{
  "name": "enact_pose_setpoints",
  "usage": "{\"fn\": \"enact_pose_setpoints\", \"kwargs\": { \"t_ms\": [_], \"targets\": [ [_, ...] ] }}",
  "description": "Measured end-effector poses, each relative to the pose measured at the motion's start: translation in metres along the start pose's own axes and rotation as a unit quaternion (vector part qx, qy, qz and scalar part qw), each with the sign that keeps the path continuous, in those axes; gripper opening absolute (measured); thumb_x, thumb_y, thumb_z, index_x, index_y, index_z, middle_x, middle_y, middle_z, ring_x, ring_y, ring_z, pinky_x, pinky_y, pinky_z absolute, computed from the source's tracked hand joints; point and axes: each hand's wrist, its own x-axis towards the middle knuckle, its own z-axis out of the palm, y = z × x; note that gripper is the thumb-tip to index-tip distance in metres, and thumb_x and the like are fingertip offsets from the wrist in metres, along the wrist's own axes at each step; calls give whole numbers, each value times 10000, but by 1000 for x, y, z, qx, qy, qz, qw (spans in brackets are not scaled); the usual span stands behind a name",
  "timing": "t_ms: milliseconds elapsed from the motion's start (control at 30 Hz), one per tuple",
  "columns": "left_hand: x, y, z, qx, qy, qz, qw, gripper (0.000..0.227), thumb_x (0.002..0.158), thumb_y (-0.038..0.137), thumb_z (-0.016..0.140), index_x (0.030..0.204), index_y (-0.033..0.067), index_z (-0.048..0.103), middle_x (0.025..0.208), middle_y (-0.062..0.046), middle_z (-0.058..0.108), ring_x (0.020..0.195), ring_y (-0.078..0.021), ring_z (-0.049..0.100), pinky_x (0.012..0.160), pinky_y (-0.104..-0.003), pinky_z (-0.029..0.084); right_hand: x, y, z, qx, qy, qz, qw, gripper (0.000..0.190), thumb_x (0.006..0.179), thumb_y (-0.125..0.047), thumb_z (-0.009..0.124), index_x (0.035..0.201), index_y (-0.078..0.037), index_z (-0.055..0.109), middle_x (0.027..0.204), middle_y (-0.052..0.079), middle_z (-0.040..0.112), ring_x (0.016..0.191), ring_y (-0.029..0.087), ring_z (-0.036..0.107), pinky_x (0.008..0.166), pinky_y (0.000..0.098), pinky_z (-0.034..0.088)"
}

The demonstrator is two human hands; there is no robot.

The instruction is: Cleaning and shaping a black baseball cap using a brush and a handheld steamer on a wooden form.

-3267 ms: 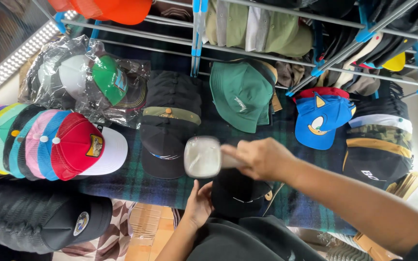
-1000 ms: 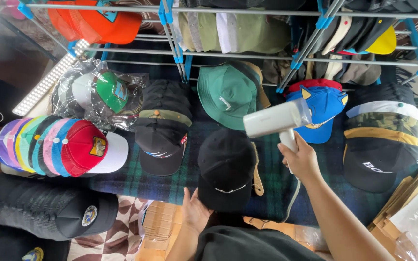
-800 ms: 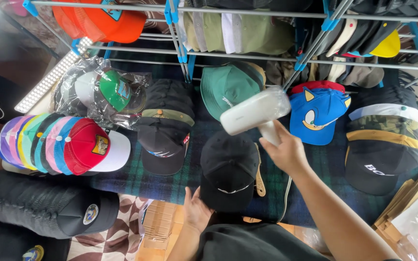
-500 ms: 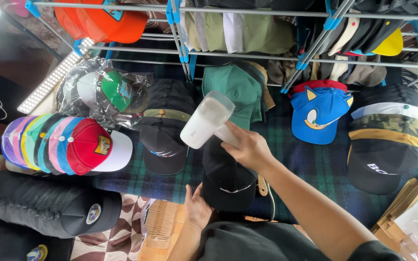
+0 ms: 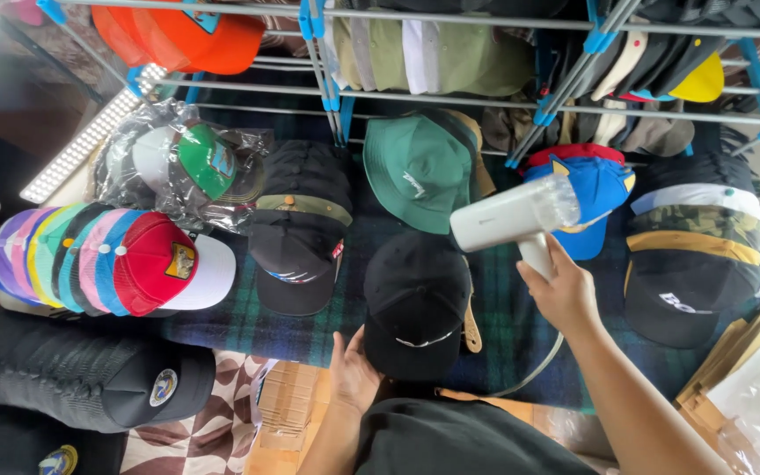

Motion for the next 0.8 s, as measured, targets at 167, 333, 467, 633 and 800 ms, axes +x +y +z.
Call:
{"fn": "enact_pose_setpoints", "kwargs": {
  "t_ms": [167, 333, 467, 633, 800],
  "targets": [
    [-13, 11, 26, 21, 7, 1, 1000, 736, 951, 637, 421, 1410, 85, 582, 1335, -103, 627, 1285, -322, 575, 1084, -453, 456, -46, 61, 3, 13, 61, -29, 998, 743, 876, -309, 717, 1557, -113, 493, 1317, 83, 688, 1103, 247, 666, 897, 368, 524],
    [-20, 18, 42, 43, 7, -22, 999, 701, 914, 644, 471, 1320, 85, 596, 1337, -152, 637, 1299, -338, 576, 1114, -451, 442, -106, 75, 15, 69, 24, 103, 992, 691, 900, -232, 684, 1568, -203, 510, 988, 33, 736, 703, 188, 669, 787, 336, 518],
    [-26, 28, 53, 129, 0, -69, 989, 743, 945, 605, 404, 1419, 65, 592, 1475, -197, 604, 1420, -347, 521, 1182, -445, 393, -150, 79, 46, 81, 37, 156, 984, 635, 886, -253, 712, 1497, -167, 561, 1034, 64, 699, 890, 196, 645, 758, 341, 496],
    [1, 39, 35, 187, -42, -152, 970, 854, 914, 630, 389, 1589, 106, 400, 1640, -185, 422, 1508, -385, 385, 1192, -560, 351, -197, 42, 75, 124, 51, 281, 950, 657, 903, -273, 667, 1546, -275, 530, 893, 65, 709, 775, 193, 687, 704, 337, 498],
    [13, 60, 30, 263, -85, -219, 936, 820, 921, 670, 332, 1543, 157, 481, 1613, -128, 495, 1455, -367, 469, 1109, -538, 408, -232, 42, 121, 190, 138, 296, 926, 669, 909, -268, 679, 1547, -153, 516, 671, 105, 641, 683, 209, 580, 772, 338, 458]
  ]
}}
